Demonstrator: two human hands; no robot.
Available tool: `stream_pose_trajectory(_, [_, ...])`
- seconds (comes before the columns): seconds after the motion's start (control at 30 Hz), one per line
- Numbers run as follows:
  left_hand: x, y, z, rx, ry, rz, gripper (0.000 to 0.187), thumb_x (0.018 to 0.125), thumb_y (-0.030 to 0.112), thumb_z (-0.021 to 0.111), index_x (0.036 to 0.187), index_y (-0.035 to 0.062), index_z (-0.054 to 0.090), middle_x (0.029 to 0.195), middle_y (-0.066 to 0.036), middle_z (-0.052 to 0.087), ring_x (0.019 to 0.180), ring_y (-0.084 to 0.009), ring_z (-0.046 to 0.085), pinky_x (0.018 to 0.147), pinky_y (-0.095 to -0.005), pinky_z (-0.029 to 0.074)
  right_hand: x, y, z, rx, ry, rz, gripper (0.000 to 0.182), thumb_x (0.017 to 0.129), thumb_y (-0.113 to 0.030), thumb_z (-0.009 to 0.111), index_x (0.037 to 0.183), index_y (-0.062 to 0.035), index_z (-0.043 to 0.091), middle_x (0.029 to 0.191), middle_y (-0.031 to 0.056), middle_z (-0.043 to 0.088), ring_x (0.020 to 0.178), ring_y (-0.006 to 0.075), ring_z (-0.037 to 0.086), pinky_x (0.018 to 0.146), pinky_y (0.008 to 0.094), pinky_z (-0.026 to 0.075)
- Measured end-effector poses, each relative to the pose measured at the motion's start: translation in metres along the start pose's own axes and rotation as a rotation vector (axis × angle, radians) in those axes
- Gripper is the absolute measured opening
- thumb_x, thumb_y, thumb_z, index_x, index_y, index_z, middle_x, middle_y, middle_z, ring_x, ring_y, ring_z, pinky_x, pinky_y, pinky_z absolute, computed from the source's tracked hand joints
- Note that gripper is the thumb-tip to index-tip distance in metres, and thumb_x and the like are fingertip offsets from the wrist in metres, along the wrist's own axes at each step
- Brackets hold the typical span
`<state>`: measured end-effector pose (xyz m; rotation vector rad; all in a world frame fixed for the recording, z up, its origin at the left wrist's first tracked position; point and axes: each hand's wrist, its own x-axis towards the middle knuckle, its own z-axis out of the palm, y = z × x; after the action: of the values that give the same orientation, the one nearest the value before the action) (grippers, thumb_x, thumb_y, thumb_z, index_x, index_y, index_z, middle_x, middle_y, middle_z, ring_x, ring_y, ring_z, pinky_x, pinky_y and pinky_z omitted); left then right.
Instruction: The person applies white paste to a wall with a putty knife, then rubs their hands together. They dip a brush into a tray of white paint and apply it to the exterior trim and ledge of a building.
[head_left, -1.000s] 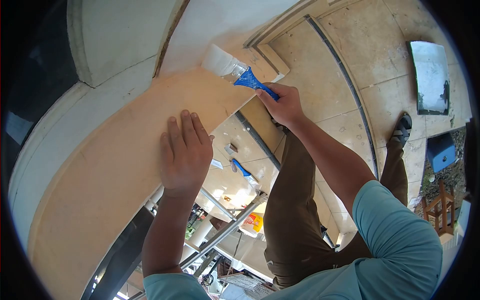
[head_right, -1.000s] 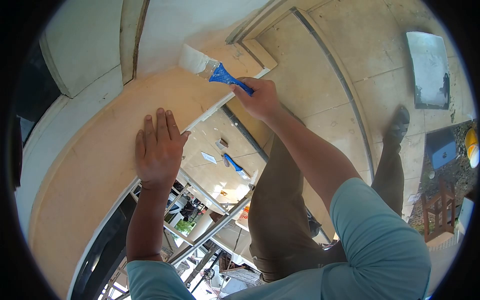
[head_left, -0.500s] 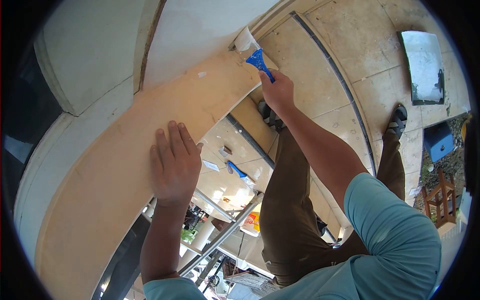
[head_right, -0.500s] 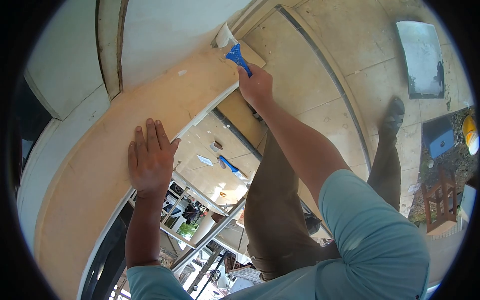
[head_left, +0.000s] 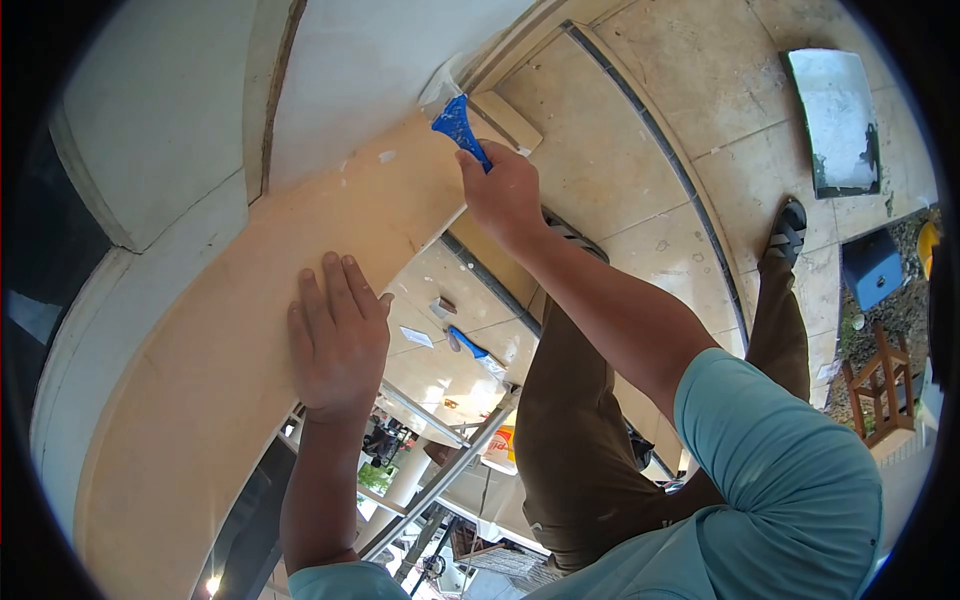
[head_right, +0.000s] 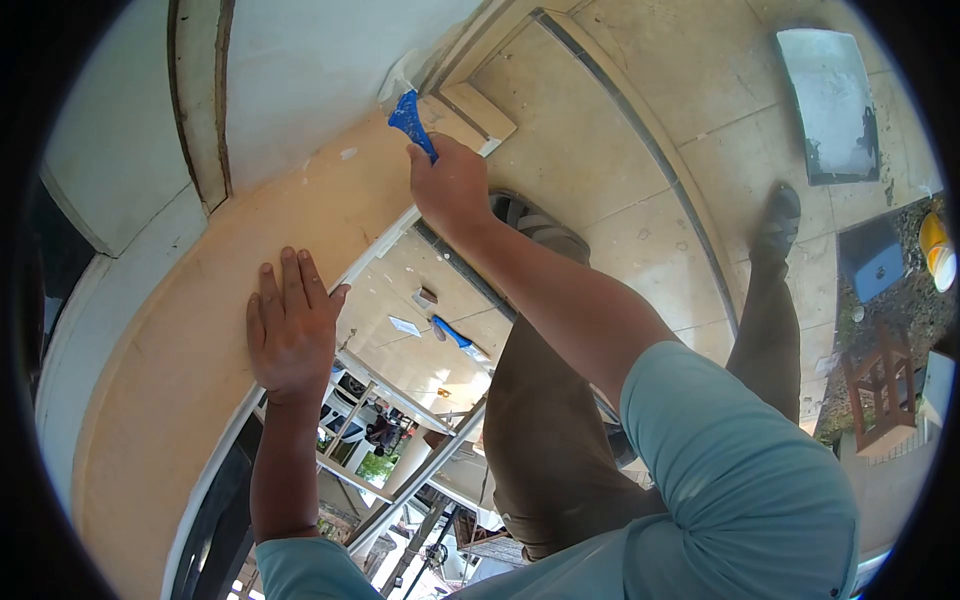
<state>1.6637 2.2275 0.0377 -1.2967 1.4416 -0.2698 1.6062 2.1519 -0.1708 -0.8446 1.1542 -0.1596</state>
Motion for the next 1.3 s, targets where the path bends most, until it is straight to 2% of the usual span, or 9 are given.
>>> stream_pose_trajectory(0.17, [0.001,-0.001,0.000,-0.005,-0.002,-0.002,0.052,0.087,0.054,0.058,0.120,0.0144,0.063,0.127,0.000,0.061,0.115,-0.0208,0.059,0.092,-0.0346,0.048,-0.062,0.000,-0.011,0.133,-0.228,-0.256,0.023,0.092,-0.022,0.062,0.099,-0.0008,0.068,0.066,0.0102,0.061,0.063,0.0081,0.053,0.061,0.0268,0.045])
stream_pose_trajectory(0.3, [0.000,-0.001,0.000,-0.010,-0.016,0.001,0.052,0.088,0.054,0.057,0.120,0.0143,0.063,0.127,0.000,0.061,0.115,-0.0207,0.059,0.092,-0.0346,0.048,-0.037,-0.001,-0.011,0.190,0.009,-0.015,0.026,0.093,-0.021,0.061,0.106,0.0001,0.067,0.068,0.0085,0.063,0.060,0.0086,0.053,0.060,0.0269,0.045])
stream_pose_trajectory(0.43, [0.001,0.000,0.002,-0.011,0.008,-0.011,0.051,0.088,0.054,0.057,0.120,0.0145,0.063,0.127,0.001,0.061,0.115,-0.0199,0.059,0.092,-0.0345,0.048,-0.052,-0.041,-0.006,0.161,-0.089,-0.176,0.021,0.089,-0.018,0.061,0.100,-0.0007,0.066,0.070,0.0200,0.063,0.061,0.0297,0.063,0.059,0.0366,0.048])
stream_pose_trajectory(0.6, [0.001,-0.001,-0.001,-0.012,-0.005,-0.006,0.051,0.088,0.055,0.056,0.119,0.0150,0.063,0.127,0.002,0.061,0.115,-0.0195,0.059,0.092,-0.0341,0.048,-0.076,-0.006,-0.016,0.225,-0.184,-0.323,0.023,0.088,-0.015,0.062,0.105,-0.0005,0.067,0.070,0.0169,0.065,0.059,0.0239,0.063,0.059,0.0335,0.048])
stream_pose_trajectory(0.67, [0.001,-0.001,-0.001,-0.010,-0.013,0.000,0.051,0.088,0.055,0.056,0.120,0.0151,0.063,0.127,0.002,0.061,0.115,-0.0196,0.059,0.092,-0.0340,0.048,-0.046,0.014,-0.022,0.177,-0.026,-0.035,0.025,0.089,-0.020,0.063,0.106,-0.0012,0.068,0.062,0.0091,0.062,0.056,0.0104,0.057,0.054,0.0316,0.046])
stream_pose_trajectory(0.9, [0.001,0.001,0.000,0.001,0.006,-0.008,0.052,0.086,0.055,0.059,0.120,0.0156,0.063,0.126,0.002,0.062,0.115,-0.0195,0.059,0.092,-0.0337,0.047,0.039,0.021,-0.012,-0.121,0.128,-0.187,0.026,0.089,-0.025,0.060,0.082,-0.0003,0.065,0.067,0.0200,0.061,0.063,0.0326,0.063,0.061,0.0393,0.048])
stream_pose_trajectory(1.07, [0.002,0.001,0.000,-0.002,-0.006,-0.025,0.052,0.086,0.055,0.059,0.120,0.0159,0.063,0.126,0.002,0.062,0.116,-0.0190,0.058,0.092,-0.0336,0.047,0.004,0.044,-0.025,0.097,0.028,-0.106,0.026,0.088,-0.025,0.062,0.085,-0.0005,0.066,0.068,0.0198,0.063,0.064,0.0328,0.063,0.061,0.0382,0.048])
stream_pose_trajectory(1.13, [0.002,0.001,0.001,-0.004,-0.011,-0.019,0.053,0.086,0.055,0.059,0.120,0.0159,0.063,0.126,0.002,0.062,0.116,-0.0188,0.058,0.093,-0.0336,0.047,0.028,0.054,-0.029,0.012,0.210,-0.004,0.026,0.089,-0.026,0.063,0.095,-0.0012,0.069,0.063,0.0134,0.062,0.056,0.0207,0.060,0.057,0.0351,0.046])
stream_pose_trajectory(1.3, [0.001,0.002,0.003,-0.028,0.026,-0.020,0.054,0.082,0.054,0.064,0.119,0.0140,0.063,0.126,0.000,0.061,0.115,-0.0209,0.059,0.092,-0.0347,0.048,0.047,0.019,-0.032,-0.047,0.231,-0.149,0.023,0.087,-0.023,0.063,0.094,-0.0022,0.069,0.067,0.0177,0.063,0.059,0.0308,0.062,0.059,0.0373,0.048])
